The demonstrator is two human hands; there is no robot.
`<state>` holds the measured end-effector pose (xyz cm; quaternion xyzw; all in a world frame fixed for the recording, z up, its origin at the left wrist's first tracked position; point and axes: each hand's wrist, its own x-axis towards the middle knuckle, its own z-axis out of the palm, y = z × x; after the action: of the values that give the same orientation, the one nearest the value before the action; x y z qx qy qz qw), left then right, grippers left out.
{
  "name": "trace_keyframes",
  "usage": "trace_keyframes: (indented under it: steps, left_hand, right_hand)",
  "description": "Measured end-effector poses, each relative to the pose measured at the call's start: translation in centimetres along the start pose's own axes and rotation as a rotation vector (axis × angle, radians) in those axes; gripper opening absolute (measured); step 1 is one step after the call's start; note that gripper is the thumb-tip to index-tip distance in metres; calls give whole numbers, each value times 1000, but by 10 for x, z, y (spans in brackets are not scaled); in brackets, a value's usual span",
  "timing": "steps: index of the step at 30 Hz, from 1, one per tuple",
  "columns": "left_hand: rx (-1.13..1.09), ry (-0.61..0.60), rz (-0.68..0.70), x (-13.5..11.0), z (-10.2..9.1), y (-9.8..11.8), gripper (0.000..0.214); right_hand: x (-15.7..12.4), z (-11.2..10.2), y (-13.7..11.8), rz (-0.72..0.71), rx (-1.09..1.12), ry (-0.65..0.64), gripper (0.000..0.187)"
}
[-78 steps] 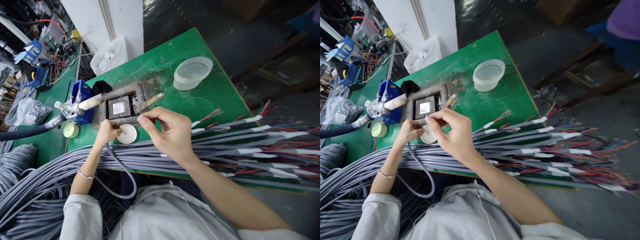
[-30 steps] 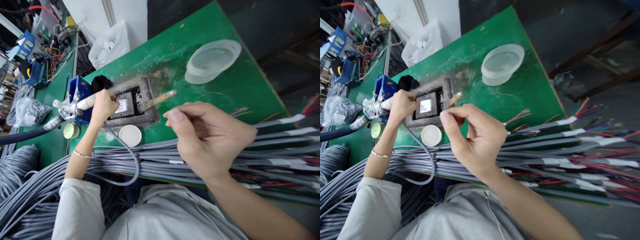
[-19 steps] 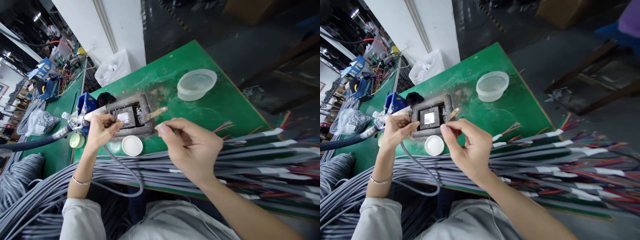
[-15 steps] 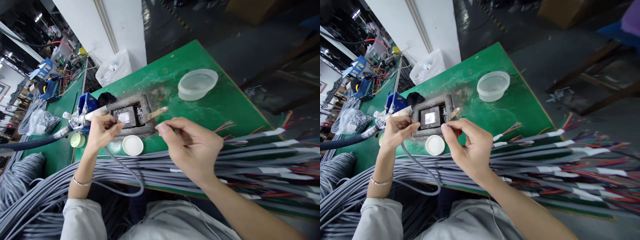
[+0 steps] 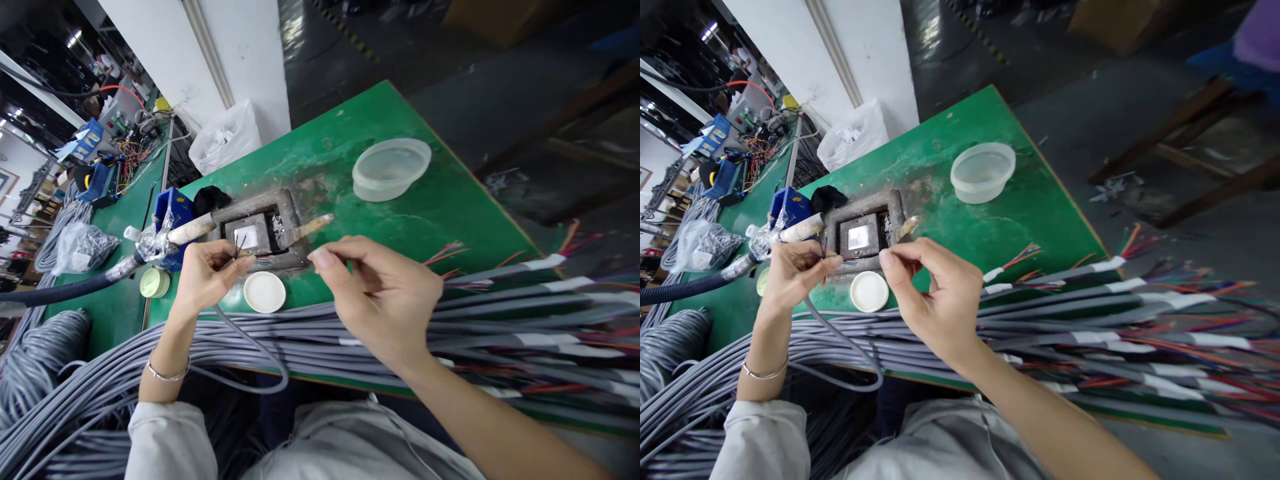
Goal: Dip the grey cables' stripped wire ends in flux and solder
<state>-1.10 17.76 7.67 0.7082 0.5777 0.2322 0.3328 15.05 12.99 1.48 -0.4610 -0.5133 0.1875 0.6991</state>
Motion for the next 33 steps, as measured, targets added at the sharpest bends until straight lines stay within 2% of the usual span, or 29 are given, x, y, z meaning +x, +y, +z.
trace_keyframes:
  steps: [4, 8, 11, 20, 30, 33]
  left_hand:
    - [320, 82, 28, 21, 10, -14, 20]
    - [632, 33, 41, 53, 22, -28, 15]
    - [754, -24, 14, 73, 28, -34, 13]
    - [925, -116, -3, 100, 37, -36, 11]
    - [912, -148, -33, 106, 44, -40, 26]
    - [903, -153, -33, 107, 44, -40, 21]
  right_hand:
    - [0, 1, 0, -6, 11, 9, 14]
    - [0, 0, 1, 13, 0, 13, 15]
    - [0, -1, 2, 16, 3, 24, 15]
    - [1, -3, 2, 45, -31, 18, 15]
    - [1, -3, 3, 50, -10, 13, 14]
    - [2, -3, 3, 39, -5, 12, 14]
